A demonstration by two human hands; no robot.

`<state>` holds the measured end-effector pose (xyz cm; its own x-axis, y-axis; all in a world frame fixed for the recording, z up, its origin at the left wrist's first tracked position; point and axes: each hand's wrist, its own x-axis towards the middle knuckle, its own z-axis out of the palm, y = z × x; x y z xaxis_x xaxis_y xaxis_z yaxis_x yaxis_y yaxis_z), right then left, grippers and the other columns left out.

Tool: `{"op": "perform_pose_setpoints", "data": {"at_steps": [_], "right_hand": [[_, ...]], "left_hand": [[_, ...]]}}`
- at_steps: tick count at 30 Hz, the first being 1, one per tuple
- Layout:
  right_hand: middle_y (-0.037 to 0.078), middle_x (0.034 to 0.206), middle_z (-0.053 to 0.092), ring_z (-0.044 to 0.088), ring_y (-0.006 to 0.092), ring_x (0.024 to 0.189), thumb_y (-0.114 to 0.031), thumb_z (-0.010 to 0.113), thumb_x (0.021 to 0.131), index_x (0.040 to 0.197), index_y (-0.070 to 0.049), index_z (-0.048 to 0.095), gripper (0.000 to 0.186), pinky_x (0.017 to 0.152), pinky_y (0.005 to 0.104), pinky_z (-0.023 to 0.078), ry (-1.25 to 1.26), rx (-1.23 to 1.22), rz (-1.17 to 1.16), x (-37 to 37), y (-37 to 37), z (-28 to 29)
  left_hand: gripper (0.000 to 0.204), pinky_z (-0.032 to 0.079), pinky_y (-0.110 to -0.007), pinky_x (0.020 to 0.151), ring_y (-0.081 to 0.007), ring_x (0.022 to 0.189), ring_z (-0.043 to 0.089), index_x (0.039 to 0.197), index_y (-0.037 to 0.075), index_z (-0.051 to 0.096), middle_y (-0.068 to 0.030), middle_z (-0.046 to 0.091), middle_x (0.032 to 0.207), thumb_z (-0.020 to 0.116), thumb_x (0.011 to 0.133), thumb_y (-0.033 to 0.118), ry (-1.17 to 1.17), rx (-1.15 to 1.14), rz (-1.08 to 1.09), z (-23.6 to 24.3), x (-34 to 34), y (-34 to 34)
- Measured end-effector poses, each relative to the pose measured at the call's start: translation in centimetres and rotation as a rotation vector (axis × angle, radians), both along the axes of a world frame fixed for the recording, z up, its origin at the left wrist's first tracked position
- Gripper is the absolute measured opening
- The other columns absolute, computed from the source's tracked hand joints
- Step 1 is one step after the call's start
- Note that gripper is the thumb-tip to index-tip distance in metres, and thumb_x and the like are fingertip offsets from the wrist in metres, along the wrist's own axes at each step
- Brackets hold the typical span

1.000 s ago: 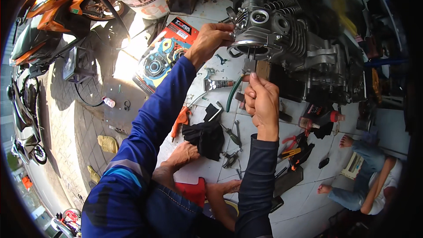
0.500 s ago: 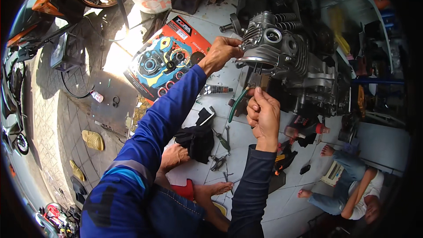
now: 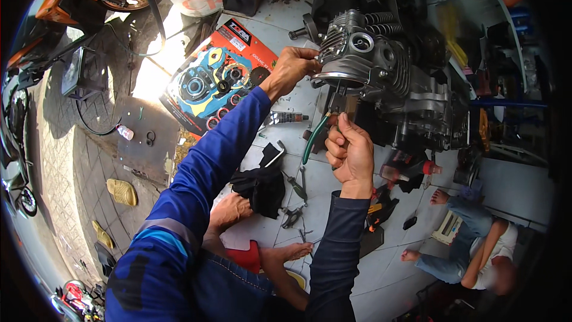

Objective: Repairing and adjusting internal components of a motorcycle engine using hand tools.

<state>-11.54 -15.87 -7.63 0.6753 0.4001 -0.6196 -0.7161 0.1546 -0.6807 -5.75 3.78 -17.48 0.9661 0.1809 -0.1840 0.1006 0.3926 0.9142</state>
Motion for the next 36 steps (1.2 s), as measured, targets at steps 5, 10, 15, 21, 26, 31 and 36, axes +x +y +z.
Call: {"op": "perform_pose_setpoints", "data": {"at_steps": [5,10,15,21,26,31,36], "right_hand": [[-0.005,0.063,0.038,0.024,0.0027,0.044,-0.029,0.053,0.102,0.096,-0.006,0.061,0.024,0.037,0.0204,0.017,0.035,0.055,-0.028,-0.3,0.2,-0.2],[-0.005,0.060,0.038,0.025,0.0013,0.042,-0.027,0.054,0.101,0.092,-0.004,0.061,0.026,0.036,0.0203,0.016,-0.051,-0.111,-0.090,-0.6,0.7,-0.2],[-0.006,0.057,0.039,0.025,0.0009,0.041,-0.028,0.056,0.101,0.089,-0.001,0.061,0.029,0.035,0.0210,0.017,-0.221,-0.372,-0.057,-0.9,1.3,-0.3],[-0.006,0.057,0.038,0.025,0.0010,0.041,-0.027,0.057,0.101,0.088,-0.002,0.061,0.029,0.035,0.0211,0.017,-0.201,-0.360,-0.040,-0.6,0.9,-0.5],[-0.006,0.059,0.038,0.025,0.0011,0.042,-0.029,0.057,0.100,0.087,-0.003,0.060,0.029,0.036,0.0201,0.016,-0.086,-0.199,-0.026,-0.2,0.2,-0.1],[-0.006,0.060,0.038,0.024,0.0013,0.042,-0.029,0.057,0.100,0.087,-0.004,0.059,0.028,0.036,0.0201,0.016,-0.155,-0.248,-0.006,-0.4,0.3,-0.1],[-0.005,0.061,0.039,0.023,0.0015,0.042,-0.029,0.057,0.100,0.092,-0.004,0.061,0.027,0.035,0.0202,0.016,-0.039,-0.075,-0.044,-0.2,-0.1,-0.5]], "left_hand": [[0.025,0.048,-0.024,0.060,-0.0108,0.065,0.060,0.102,-0.007,0.070,-0.0068,0.068,0.078,0.067,0.078,0.000,0.005,-0.058,0.004,-0.9,0.3,0.2],[0.026,0.046,-0.024,0.059,-0.0102,0.065,0.059,0.104,-0.005,0.071,-0.0070,0.069,0.082,0.067,0.084,0.010,-0.054,0.126,0.295,1.8,0.0,1.6],[0.022,0.049,-0.030,0.069,-0.0180,0.077,0.059,0.095,0.005,0.075,-0.0067,0.063,0.088,0.074,0.079,0.020,-0.427,0.683,0.339,7.5,0.8,2.3],[0.014,0.050,-0.035,0.073,-0.0262,0.082,0.063,0.086,0.009,0.077,-0.0099,0.061,0.088,0.075,0.076,0.018,-0.619,1.136,0.145,10.9,2.1,1.6],[0.011,0.050,-0.035,0.071,-0.0251,0.079,0.063,0.082,0.008,0.076,-0.0087,0.062,0.085,0.074,0.073,0.015,-0.660,1.118,0.120,10.9,2.4,1.7],[0.013,0.049,-0.034,0.070,-0.0231,0.076,0.061,0.081,0.006,0.074,-0.0079,0.062,0.084,0.073,0.072,0.015,-0.619,1.058,0.099,11.0,2.5,1.4],[0.017,0.049,-0.036,0.068,-0.0263,0.075,0.061,0.080,0.003,0.074,-0.0104,0.062,0.083,0.073,0.069,0.017,-0.596,1.054,0.108,11.0,2.6,1.3]]}}
